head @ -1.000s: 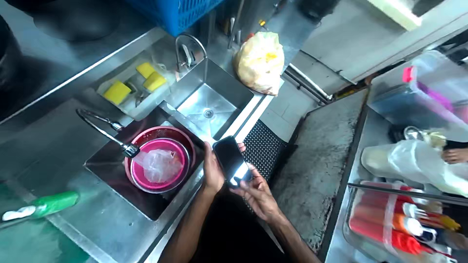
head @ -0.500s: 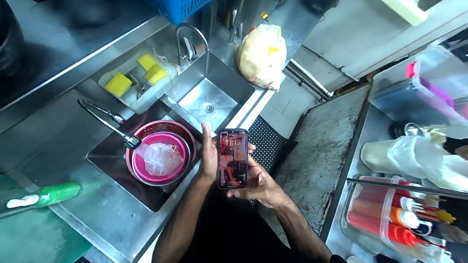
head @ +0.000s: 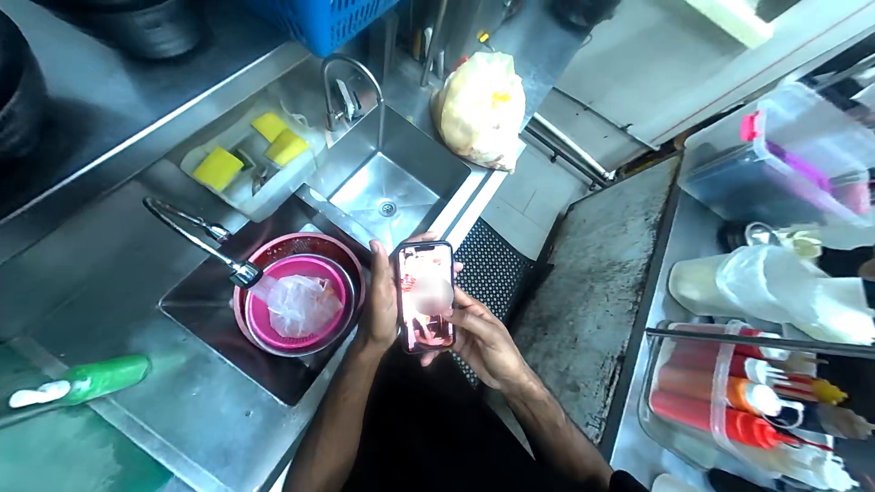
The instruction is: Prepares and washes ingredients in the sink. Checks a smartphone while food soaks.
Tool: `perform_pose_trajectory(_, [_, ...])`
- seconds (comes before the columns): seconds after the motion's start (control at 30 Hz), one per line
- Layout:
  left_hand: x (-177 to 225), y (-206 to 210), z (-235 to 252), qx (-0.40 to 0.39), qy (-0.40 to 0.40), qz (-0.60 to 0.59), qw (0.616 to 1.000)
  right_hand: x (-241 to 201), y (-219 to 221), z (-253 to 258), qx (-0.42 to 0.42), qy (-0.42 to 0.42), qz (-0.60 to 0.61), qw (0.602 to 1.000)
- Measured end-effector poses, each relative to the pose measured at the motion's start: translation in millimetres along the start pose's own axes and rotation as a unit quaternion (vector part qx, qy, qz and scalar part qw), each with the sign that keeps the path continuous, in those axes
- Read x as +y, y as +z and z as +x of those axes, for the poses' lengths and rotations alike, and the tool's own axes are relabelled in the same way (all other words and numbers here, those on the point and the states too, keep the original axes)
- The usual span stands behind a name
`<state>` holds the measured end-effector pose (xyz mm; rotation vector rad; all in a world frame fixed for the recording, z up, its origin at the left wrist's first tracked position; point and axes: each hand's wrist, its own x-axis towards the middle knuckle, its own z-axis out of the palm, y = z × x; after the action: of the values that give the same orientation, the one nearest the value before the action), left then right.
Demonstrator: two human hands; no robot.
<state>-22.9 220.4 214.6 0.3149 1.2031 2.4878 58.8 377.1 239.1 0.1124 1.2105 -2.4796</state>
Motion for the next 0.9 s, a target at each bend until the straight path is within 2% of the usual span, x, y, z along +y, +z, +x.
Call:
perform_pose_trajectory(0.17, [1.0,-14.8,-8.4,0.006,0.020,0.098,0.995,3.4,-5.8,-1.2,0.007,-0.012,0.027,1.000])
perform_pose_trajectory(0.53, [3.9,-9.3,-19.7,0.016,0.095,0.114,0.989,3.4,0.4,-2.6,-0.003,-0.028,-0.022,0.999])
perform_pose_trajectory(0.7, [-1.0,-1.7,-18.7,0.059,0.117,0.147,0.980,3.7,0.2,-3.6,-0.008,-0.040,-0.052,0.998])
perform_pose_trajectory(0.8, [-3.4,-2.4,-19.2,0.046,0.104,0.131,0.985,4.4,-0.6,-3.6,0.006,-0.042,-0.060,0.997])
perform_pose_trajectory(0.9, [-8.6,-8.7,-17.1,0.020,0.073,0.067,0.995,3.1,-3.5,-5.4,0.019,-0.045,-0.064,0.997])
